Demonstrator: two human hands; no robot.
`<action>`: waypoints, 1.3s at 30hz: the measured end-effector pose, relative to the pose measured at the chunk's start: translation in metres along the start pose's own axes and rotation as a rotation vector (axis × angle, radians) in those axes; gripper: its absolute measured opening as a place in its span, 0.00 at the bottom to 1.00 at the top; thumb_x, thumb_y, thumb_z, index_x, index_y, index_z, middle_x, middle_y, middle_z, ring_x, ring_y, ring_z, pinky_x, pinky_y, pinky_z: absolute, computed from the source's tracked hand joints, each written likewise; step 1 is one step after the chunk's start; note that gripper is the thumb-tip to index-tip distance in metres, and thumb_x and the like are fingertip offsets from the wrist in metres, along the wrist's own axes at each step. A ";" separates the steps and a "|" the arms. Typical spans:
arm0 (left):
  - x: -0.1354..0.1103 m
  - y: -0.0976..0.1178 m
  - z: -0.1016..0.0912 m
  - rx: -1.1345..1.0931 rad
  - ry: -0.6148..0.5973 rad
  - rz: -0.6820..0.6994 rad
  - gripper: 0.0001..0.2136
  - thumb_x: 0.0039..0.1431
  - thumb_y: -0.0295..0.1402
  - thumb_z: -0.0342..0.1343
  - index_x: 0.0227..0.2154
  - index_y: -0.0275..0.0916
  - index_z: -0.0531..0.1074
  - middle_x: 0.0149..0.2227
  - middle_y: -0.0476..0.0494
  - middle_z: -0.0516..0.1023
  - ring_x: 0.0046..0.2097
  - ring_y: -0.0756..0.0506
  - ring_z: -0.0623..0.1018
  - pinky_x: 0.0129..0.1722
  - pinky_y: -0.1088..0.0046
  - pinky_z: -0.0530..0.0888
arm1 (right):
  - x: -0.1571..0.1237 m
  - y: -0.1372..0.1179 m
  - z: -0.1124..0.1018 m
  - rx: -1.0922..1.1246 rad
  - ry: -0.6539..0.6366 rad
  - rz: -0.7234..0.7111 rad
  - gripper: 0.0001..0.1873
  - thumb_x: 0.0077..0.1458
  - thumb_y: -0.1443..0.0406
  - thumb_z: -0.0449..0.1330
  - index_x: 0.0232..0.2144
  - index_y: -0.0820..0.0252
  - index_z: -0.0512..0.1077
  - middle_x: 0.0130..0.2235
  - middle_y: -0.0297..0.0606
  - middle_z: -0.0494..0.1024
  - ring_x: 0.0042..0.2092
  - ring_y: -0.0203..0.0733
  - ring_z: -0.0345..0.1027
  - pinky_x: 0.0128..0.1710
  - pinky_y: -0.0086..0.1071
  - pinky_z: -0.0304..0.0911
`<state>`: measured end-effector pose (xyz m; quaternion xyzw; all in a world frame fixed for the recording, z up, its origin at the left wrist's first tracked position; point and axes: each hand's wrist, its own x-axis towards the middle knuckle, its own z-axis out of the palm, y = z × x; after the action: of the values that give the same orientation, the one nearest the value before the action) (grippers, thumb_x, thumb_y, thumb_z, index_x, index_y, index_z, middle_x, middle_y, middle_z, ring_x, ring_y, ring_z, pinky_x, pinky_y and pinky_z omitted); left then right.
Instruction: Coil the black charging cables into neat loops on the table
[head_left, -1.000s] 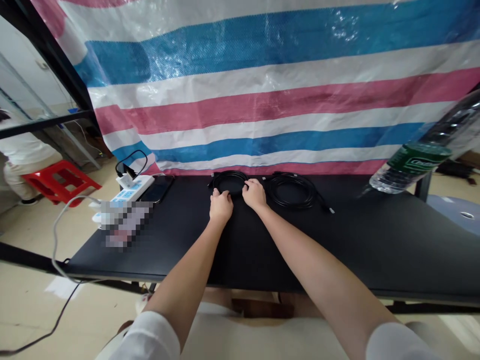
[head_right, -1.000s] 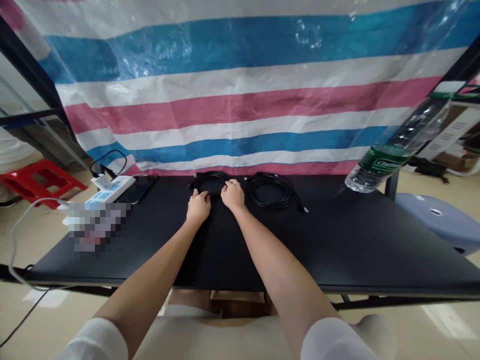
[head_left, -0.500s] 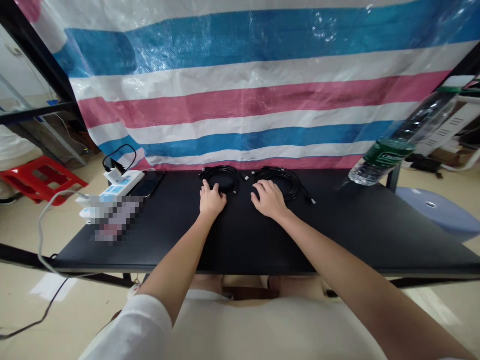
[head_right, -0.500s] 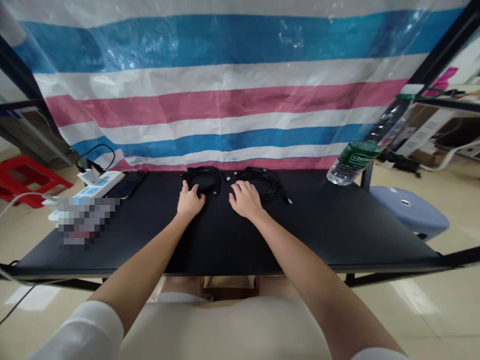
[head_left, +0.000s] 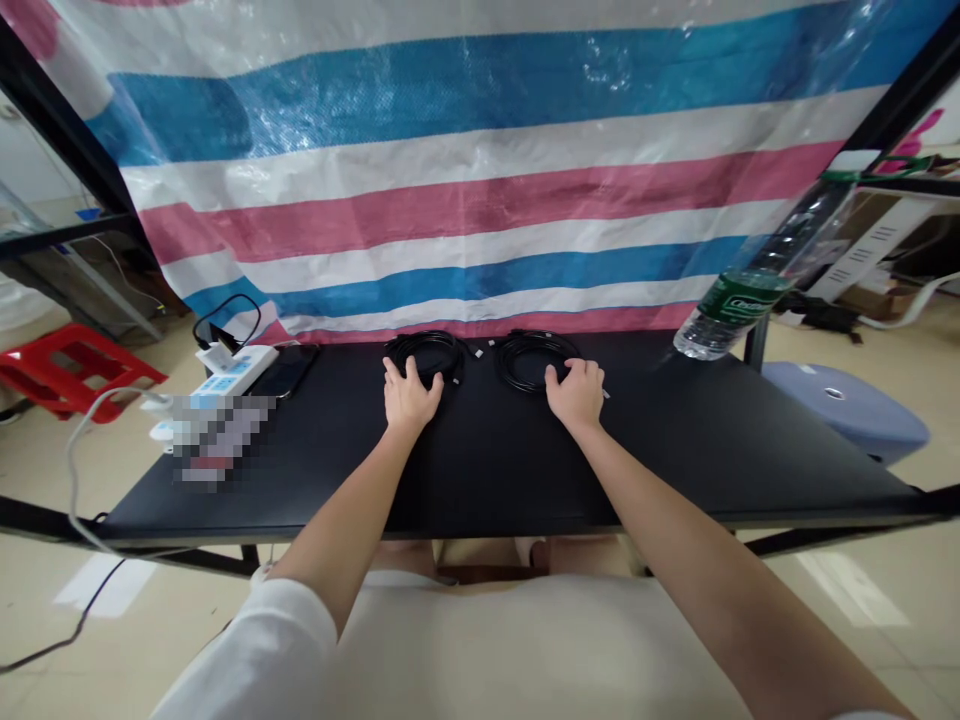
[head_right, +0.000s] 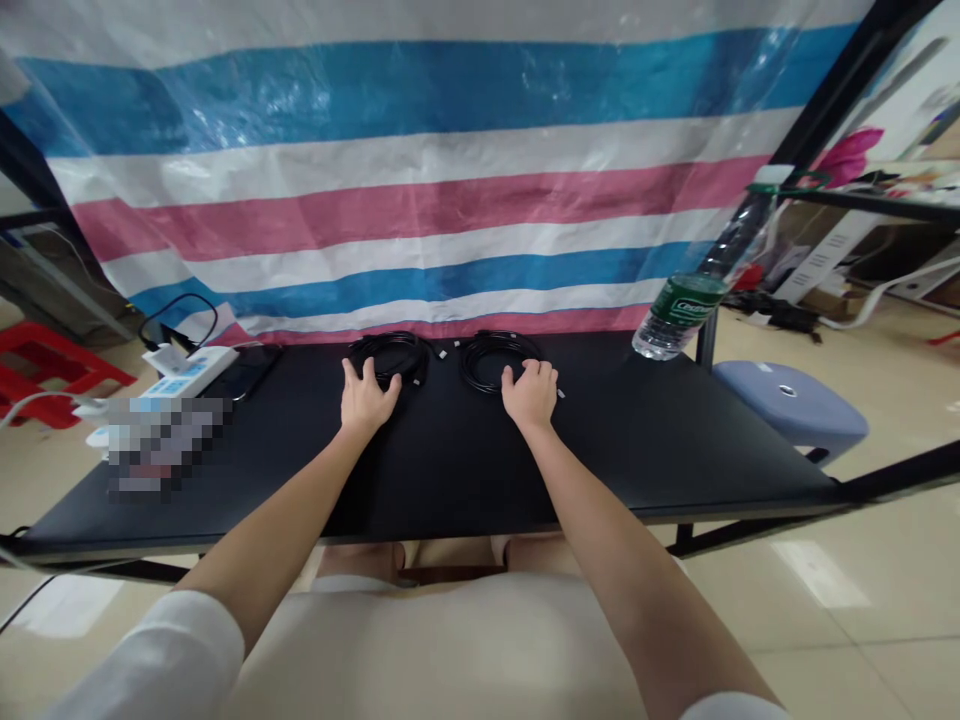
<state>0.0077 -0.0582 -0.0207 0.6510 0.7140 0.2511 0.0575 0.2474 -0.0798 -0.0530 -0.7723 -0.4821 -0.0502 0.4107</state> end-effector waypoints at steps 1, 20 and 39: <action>0.000 -0.001 0.001 -0.023 -0.007 0.012 0.25 0.60 0.44 0.49 0.56 0.34 0.67 0.66 0.23 0.56 0.61 0.29 0.68 0.57 0.52 0.68 | 0.000 -0.001 -0.001 0.000 -0.018 0.037 0.13 0.51 0.61 0.57 0.38 0.63 0.69 0.42 0.51 0.69 0.47 0.55 0.62 0.45 0.46 0.61; 0.011 -0.010 0.012 -0.057 0.063 0.014 0.27 0.62 0.43 0.47 0.57 0.27 0.63 0.63 0.17 0.59 0.55 0.29 0.74 0.55 0.52 0.69 | 0.004 -0.010 -0.011 -0.022 -0.147 0.253 0.10 0.50 0.58 0.58 0.31 0.60 0.70 0.38 0.48 0.74 0.42 0.52 0.70 0.40 0.41 0.63; -0.012 -0.012 0.004 -0.066 -0.057 0.492 0.32 0.53 0.51 0.56 0.57 0.38 0.64 0.56 0.30 0.66 0.58 0.33 0.66 0.56 0.48 0.62 | -0.005 -0.001 -0.007 0.201 -0.120 -0.081 0.07 0.55 0.65 0.48 0.38 0.56 0.60 0.43 0.47 0.71 0.45 0.49 0.68 0.46 0.40 0.62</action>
<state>0.0004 -0.0687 -0.0320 0.8098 0.5236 0.2622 0.0362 0.2461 -0.0877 -0.0503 -0.7088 -0.5392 0.0281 0.4540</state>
